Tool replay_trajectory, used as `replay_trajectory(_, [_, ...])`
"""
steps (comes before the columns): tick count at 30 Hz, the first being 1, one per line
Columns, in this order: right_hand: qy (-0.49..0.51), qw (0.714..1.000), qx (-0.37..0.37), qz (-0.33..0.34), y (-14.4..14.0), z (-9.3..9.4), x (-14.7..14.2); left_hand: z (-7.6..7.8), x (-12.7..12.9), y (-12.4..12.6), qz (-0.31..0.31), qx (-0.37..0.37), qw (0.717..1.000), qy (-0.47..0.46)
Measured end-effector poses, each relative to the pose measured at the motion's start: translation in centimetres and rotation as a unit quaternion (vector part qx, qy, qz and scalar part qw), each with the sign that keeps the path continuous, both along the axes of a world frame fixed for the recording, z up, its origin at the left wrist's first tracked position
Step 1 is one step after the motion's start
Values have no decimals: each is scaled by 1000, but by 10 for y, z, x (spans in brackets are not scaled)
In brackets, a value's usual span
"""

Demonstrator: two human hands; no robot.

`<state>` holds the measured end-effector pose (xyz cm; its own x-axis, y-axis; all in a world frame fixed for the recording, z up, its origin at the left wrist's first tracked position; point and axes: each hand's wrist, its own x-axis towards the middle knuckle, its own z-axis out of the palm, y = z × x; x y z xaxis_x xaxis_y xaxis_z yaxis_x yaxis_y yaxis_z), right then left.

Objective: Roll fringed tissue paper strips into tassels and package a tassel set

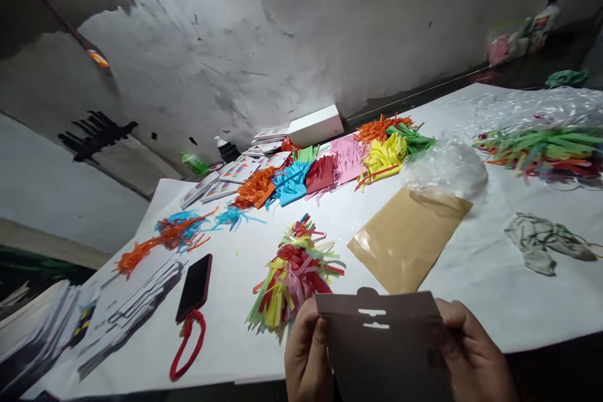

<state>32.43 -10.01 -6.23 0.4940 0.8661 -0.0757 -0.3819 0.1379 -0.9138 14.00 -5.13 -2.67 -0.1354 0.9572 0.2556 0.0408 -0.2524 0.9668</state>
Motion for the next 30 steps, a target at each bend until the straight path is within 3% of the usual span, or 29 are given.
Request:
replay_trajectory(7, [-91, 993, 4, 69, 10, 5, 6, -3, 3, 0, 13, -85, 996, -35])
replay_trajectory(11, [-102, 989, 53, 96, 13, 8, 7, 1, -3, 9, 26, -68, 997, -31])
replay_trajectory(14, [-47, 990, 39, 126, 13, 14, 7, -1, -8, 12, 21, -51, 998, -8])
replay_trajectory(18, [-19, 993, 20, 119, 13, 13, 12, -6, -17, 13, -9, 13, 998, 54])
replay_trajectory(23, [-137, 968, 60, 200, 15, 7, 25, -10, -25, 15, 33, 3, 999, 28])
replay_trajectory(28, [-230, 966, 49, 106, 12, 2, 28, -13, -18, 11, 26, -34, 999, 12])
replay_trajectory(30, [-219, 969, 44, 110, 12, 1, 29, -15, -16, 8, 35, -28, 999, 31])
